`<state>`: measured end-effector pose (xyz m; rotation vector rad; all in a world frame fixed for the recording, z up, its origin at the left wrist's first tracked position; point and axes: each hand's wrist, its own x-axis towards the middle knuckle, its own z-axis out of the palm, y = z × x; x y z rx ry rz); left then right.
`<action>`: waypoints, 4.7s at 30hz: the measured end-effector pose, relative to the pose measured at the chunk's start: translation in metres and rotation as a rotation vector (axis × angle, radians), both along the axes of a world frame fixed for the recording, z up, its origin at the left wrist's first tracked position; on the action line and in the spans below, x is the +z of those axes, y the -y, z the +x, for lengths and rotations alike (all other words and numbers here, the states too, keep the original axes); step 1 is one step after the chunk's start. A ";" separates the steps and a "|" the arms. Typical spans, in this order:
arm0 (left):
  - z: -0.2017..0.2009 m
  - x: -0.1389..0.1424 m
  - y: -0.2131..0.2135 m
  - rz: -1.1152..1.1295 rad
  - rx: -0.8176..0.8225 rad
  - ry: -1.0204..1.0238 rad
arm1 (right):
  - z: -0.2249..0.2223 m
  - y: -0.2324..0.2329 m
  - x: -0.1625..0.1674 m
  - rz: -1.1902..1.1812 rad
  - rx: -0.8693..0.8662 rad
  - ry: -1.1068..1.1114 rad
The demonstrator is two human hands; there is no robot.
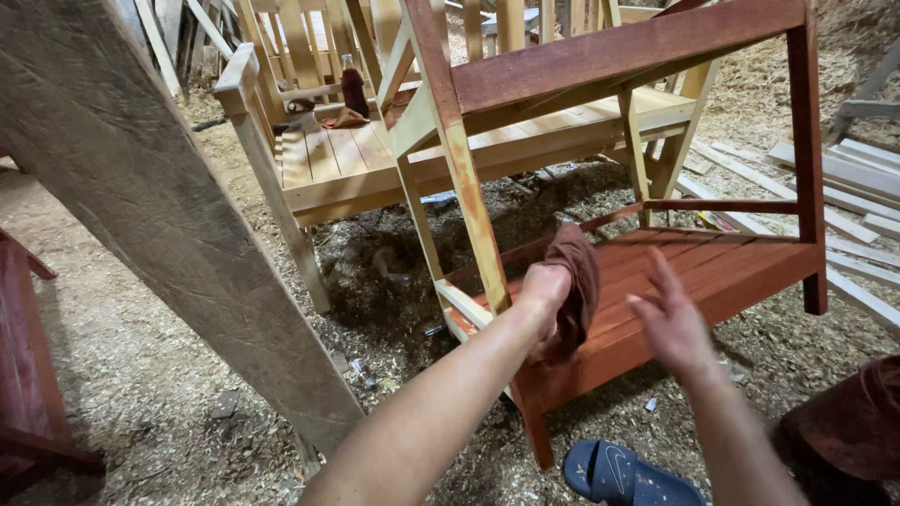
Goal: The person wipes red wood stain onto unfinished wooden furniture frames using a cloth, working over the slatted shelves, rails and legs of several pieces, and rotates one piece to reach its untreated back panel.
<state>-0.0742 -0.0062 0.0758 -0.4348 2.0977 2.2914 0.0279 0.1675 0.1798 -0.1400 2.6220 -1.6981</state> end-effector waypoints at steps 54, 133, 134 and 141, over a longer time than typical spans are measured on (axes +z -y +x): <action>-0.005 -0.078 -0.019 -0.763 -0.136 -0.596 | -0.132 -0.077 -0.275 0.269 -0.620 -0.167; -0.059 -0.033 -0.066 -0.566 -0.386 -0.507 | -0.131 -0.095 -0.265 0.255 -1.021 -0.073; -0.062 -0.035 -0.072 -0.569 -0.381 -0.518 | -0.136 -0.099 -0.269 0.261 -1.035 -0.069; -0.068 -0.056 -0.132 -0.516 -0.373 -0.508 | -0.157 -0.123 -0.288 0.152 -1.012 -0.115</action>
